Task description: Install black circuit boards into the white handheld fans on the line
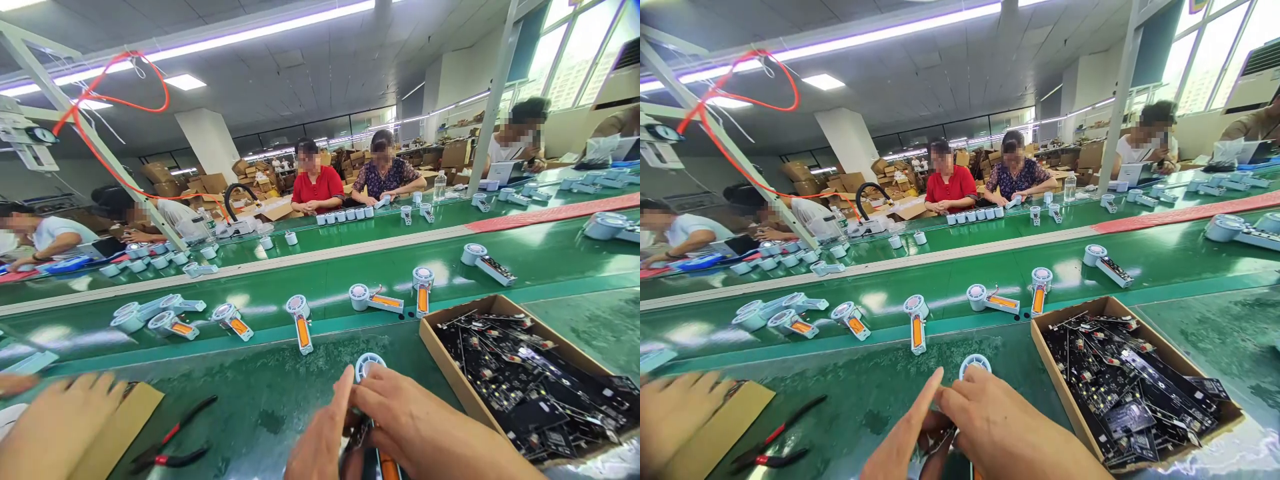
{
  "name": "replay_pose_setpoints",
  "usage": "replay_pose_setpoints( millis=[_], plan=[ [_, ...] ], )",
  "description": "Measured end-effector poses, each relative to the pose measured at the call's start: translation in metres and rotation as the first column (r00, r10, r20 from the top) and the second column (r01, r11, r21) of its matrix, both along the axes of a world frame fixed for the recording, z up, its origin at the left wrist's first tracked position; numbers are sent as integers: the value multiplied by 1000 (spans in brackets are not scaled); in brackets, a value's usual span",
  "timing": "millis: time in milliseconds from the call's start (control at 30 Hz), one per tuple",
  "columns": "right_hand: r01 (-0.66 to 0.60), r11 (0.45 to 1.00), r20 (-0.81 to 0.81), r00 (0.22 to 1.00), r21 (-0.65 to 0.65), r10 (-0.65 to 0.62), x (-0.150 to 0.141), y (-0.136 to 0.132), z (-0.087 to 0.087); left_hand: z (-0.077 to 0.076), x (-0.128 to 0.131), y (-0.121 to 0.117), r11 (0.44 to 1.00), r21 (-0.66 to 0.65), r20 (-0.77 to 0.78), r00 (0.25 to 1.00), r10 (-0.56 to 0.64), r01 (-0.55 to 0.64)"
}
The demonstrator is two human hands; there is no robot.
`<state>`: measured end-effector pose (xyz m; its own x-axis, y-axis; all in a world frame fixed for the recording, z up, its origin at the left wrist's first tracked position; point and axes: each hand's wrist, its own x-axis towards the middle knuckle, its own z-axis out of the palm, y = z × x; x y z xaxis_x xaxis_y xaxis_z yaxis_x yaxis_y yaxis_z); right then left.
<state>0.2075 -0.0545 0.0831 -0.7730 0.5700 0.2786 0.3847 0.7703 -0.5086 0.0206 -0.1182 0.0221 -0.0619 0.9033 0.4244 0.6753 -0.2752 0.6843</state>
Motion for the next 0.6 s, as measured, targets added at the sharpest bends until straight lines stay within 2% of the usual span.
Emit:
replay_pose_setpoints(
  millis=[33, 100, 167, 233, 300, 400, 467, 533, 600],
  plan=[
    [-8, 1000, -2, 1000, -15, 8, -2, 4, 1, 3, -1, 7, 999, -30, 95, 995, -36, 39],
    [68, 994, -82, 994, -80, -74, -4, 13, -5, 4, -3, 24, 975, -142, 311, 943, -120, 171],
    [218, 962, -206, 946, -166, -250, -3, 20, -15, 0, -4, 41, 896, -253, 478, 852, -212, 365],
    [338, 899, -277, 868, -277, -412, 1, 23, -23, -6, -2, 51, 815, -313, 537, 799, -271, 487],
    [376, 824, -298, 801, -424, -519, 6, 21, -27, -11, 2, 54, 804, -340, 510, 814, -278, 488],
    [314, 682, -270, 748, -660, -606, 15, 13, -33, -17, 9, 51, 848, -342, 429, 870, -242, 404],
    [317, 610, -227, 727, -727, -648, 22, 5, -40, -21, 13, 49, 871, -338, 391, 895, -214, 356],
    [445, 604, -156, 705, -662, -691, 30, -2, -48, -25, 16, 48, 888, -328, 377, 907, -189, 322],
    [612, 642, -83, 691, -462, -718, 37, -7, -55, -28, 17, 48, 898, -321, 376, 911, -170, 300]
  ],
)
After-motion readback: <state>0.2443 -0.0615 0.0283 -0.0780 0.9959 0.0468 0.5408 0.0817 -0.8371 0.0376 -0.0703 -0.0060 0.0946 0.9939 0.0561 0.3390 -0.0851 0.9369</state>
